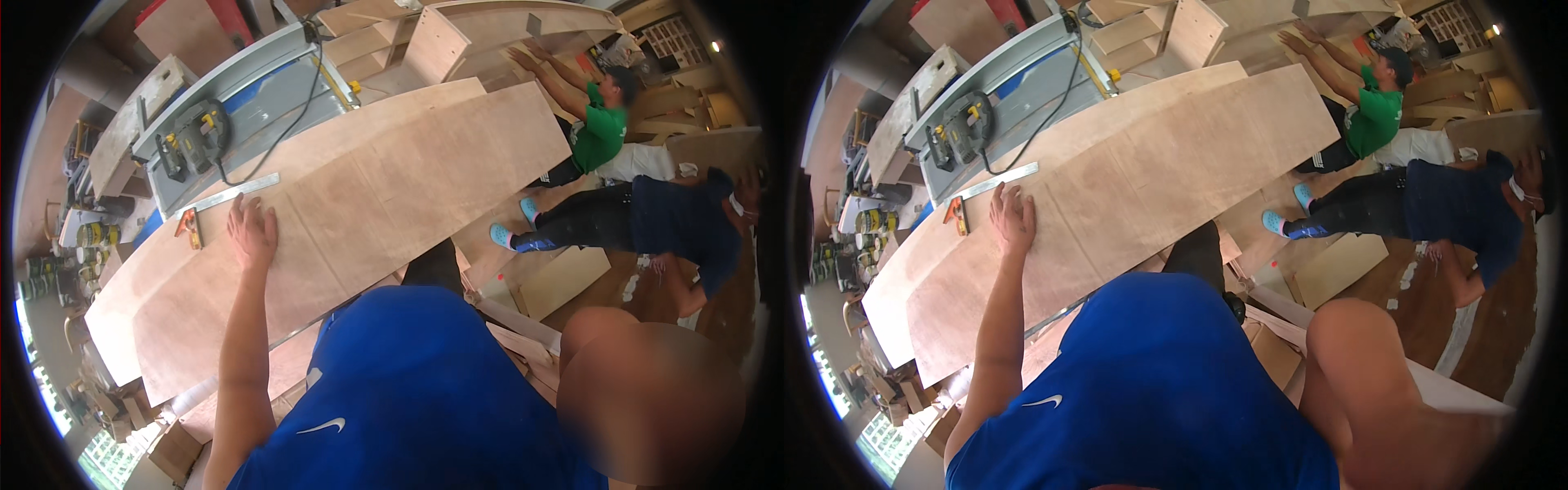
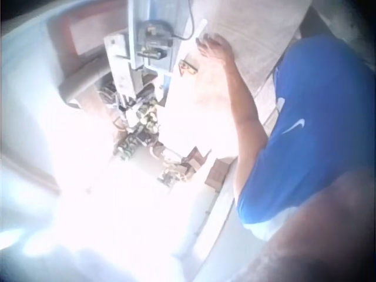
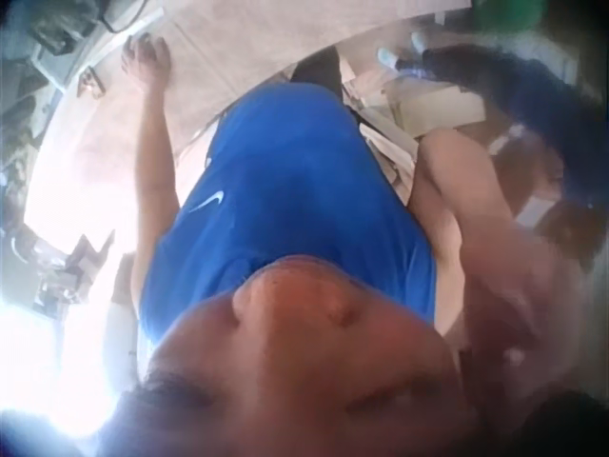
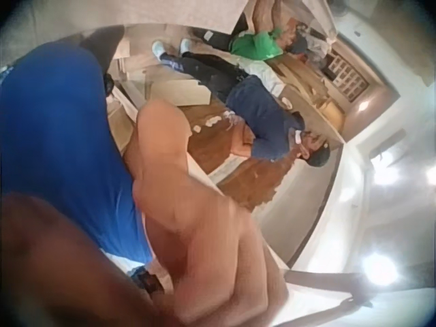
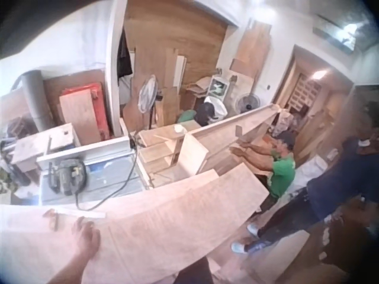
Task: The person marks a straight line on a large sheet of plywood using a metal ruler and a pencil. They then use a handheld jigsaw to cut along the marked line, separating a section of the wood. The person adjusts the wood and the tool as needed to complete the cut.
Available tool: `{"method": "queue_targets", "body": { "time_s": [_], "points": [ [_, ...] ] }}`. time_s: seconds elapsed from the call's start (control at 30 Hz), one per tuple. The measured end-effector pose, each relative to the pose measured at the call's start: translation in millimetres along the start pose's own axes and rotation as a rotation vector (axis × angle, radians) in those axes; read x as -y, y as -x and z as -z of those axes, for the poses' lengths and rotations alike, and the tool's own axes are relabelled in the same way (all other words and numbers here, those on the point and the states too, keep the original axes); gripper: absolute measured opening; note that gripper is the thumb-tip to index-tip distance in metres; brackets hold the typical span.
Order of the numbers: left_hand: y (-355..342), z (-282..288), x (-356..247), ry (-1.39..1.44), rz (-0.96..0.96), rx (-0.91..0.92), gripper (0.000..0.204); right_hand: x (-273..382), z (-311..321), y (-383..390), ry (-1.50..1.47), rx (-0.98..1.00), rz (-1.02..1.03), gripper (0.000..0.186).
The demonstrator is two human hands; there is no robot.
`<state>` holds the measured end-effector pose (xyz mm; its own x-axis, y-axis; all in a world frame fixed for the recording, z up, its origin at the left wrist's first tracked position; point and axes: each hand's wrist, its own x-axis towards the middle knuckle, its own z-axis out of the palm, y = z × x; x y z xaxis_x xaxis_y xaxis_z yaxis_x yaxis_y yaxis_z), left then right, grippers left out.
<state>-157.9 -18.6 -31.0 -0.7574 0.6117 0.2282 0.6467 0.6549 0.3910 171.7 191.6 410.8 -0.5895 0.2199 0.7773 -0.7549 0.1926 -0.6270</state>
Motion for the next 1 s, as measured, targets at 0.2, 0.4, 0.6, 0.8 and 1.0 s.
{"method": "queue_targets", "body": {
  "time_s": [0.2,0.4,0.6,0.8,1.0],
  "points": [
    [-5.9,25.2,29.4,0.038,0.019,-0.08,0.048,-89.7,62.3,98.4,0.324,-0.375,-0.449,0.044],
    [50.4,98.1,208.3,-0.296,0.44,-0.376,0.063,-188.1,136.9,371.3,0.392,-1.246,-1.544,0.054],
    [198.8,167.5,358.0,-0.238,1.646,0.012,0.135,-228.3,137.8,385.1,0.111,-1.264,-1.405,0.047],
    [276.9,159.0,392.4,0.255,1.893,-0.424,0.166,-255.6,173.4,403.0,0.099,-1.281,-1.395,0.03],
    [251.0,154.6,313.7,-0.087,1.586,0.029,0.137,-243.7,202.4,404.9,0.221,-1.367,-1.398,0.03]
  ]
}}
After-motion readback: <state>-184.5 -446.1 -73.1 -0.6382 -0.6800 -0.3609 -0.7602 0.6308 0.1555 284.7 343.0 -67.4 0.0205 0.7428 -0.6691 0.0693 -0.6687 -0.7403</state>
